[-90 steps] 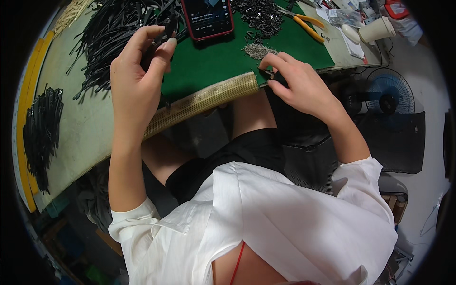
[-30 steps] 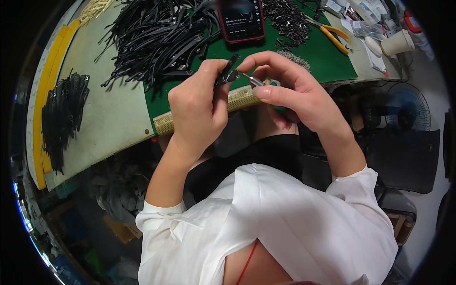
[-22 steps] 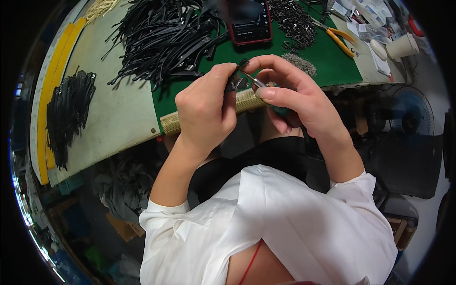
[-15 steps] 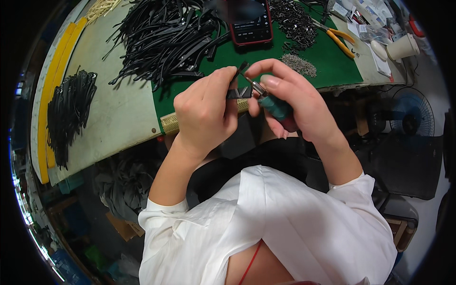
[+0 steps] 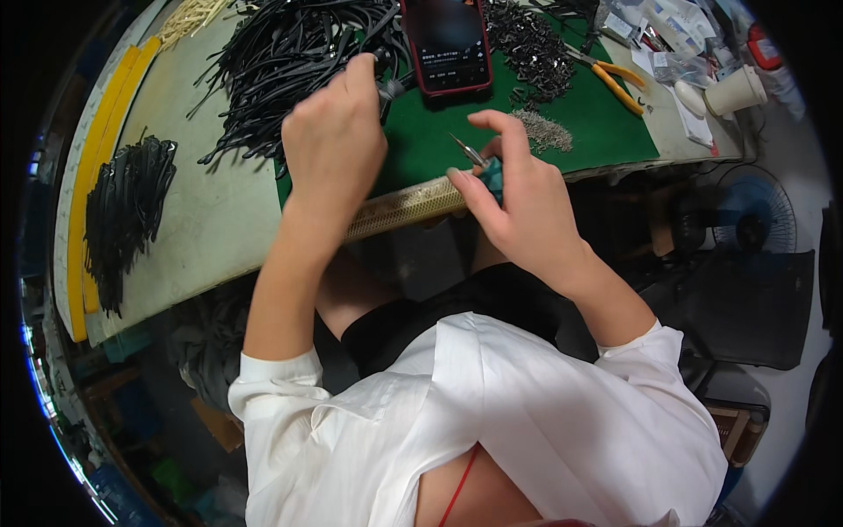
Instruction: The person repeatedly picks up black cables and small metal pins from a green workbench, inserts the pins into the cable ends, and places the assembled units back on the table. The hands work continuously in a repetitive cycle without changing tools or location.
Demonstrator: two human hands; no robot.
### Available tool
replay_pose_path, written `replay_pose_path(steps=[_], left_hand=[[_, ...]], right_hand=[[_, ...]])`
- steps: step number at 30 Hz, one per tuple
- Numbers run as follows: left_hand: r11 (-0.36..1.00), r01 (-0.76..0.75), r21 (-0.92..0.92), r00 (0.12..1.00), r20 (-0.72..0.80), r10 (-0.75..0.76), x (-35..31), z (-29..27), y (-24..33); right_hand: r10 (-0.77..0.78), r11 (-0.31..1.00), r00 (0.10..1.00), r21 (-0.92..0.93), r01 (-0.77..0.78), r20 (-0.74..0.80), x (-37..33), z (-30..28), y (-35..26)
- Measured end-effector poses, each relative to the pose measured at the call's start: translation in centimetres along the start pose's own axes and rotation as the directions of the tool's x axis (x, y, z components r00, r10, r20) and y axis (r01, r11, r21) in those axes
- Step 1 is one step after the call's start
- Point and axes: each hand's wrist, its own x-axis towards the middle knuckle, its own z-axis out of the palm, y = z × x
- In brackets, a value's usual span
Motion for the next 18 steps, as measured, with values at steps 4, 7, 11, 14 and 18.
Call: replay_pose_path(steps=[4, 7, 11, 14, 18], left_hand=[[0.995, -0.092, 0.032, 0.993, 0.078, 0.089, 2.5, 3.6, -2.6], [0.999, 0.029, 0.038, 0.934, 0.356, -0.041, 3.4, 4.2, -2.1], [0.994, 0.109, -0.009, 0.933, 0.345, -0.100, 3.9, 4.4, -2.3], [0.958, 0.269, -0.103, 0.895, 0.394, -0.209, 4.4, 2.7, -3.4], [0.916, 0.329, -0.230, 0.896, 0.384, -0.225, 4.8, 0.8, -6.0]], right_hand=[[0.049, 0.999, 0.999, 0.000, -0.049, 0.016, -1.0, -1.1, 1.8], [0.096, 0.995, 0.995, -0.025, -0.096, -0.005, -1.6, -2.5, 2.9], [0.136, 0.985, 0.990, -0.095, -0.140, -0.047, -1.3, -4.9, 4.5], [0.025, 0.968, 0.995, -0.251, -0.001, 0.093, -0.8, -6.8, 5.9], [0.091, 0.936, 0.941, -0.351, 0.030, 0.325, -0.1, -8.1, 5.6]])
